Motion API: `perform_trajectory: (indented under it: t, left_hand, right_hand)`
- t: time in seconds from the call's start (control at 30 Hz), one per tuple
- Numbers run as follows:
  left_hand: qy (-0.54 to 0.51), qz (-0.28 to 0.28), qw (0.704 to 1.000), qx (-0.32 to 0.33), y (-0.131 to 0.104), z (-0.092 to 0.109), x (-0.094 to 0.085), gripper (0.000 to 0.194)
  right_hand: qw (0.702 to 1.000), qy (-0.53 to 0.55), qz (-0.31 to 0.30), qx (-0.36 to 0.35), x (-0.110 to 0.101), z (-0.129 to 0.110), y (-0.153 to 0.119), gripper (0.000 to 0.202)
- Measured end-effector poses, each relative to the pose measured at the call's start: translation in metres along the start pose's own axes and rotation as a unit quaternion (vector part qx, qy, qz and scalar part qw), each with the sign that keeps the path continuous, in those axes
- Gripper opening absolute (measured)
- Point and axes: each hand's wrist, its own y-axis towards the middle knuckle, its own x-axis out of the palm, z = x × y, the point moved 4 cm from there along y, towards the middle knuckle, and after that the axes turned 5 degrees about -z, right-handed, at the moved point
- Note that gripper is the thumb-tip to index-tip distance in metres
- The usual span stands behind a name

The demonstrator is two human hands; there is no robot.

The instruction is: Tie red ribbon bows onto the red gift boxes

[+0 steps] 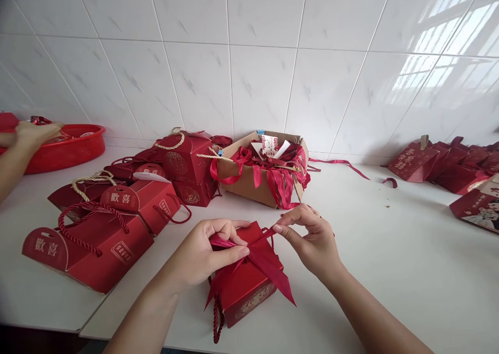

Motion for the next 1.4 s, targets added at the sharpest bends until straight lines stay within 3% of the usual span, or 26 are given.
perform_trajectory:
  t: [0.23,0.37,0.53,0.77,0.87,1.1,1.4]
  left_hand:
    - [-0.009,-0.023,1.000,-0.004,-0.002,0.004,0.000,0.027]
    - [-0.056,-0.053,0.997,0.014,-0.005,0.007,-0.006,0.032]
    - [-0.116,-0.085,0.989,0.046,-0.007,0.006,-0.015,0.020]
    - [-0.108,-0.139,0.981,0.080,-0.009,0.006,-0.015,0.007]
    - [-0.105,-0.122,0.984,0.071,-0.010,0.007,-0.012,0.013]
    - [-0.001,-0.021,0.995,0.098,-0.007,0.013,-0.009,0.020]
    - [0.002,-0.019,0.996,0.083,-0.010,0.013,-0.009,0.014]
  right_hand:
    - [0.998,0.048,-0.029,-0.031,0.002,-0.004,0.002,0.007]
    - [0.996,0.081,-0.048,-0.006,0.005,-0.006,0.001,0.005]
    - [0.995,0.084,-0.040,0.022,0.005,-0.006,0.000,0.009]
    - [0.994,0.095,-0.039,0.036,0.007,-0.002,0.001,0.011]
    - [0.994,0.096,-0.039,0.034,0.007,-0.001,0.000,0.009]
    - [0.995,0.083,-0.042,0.024,0.008,-0.004,-0.002,0.005]
    - [0.996,0.081,-0.040,0.019,0.009,-0.004,-0.003,0.004]
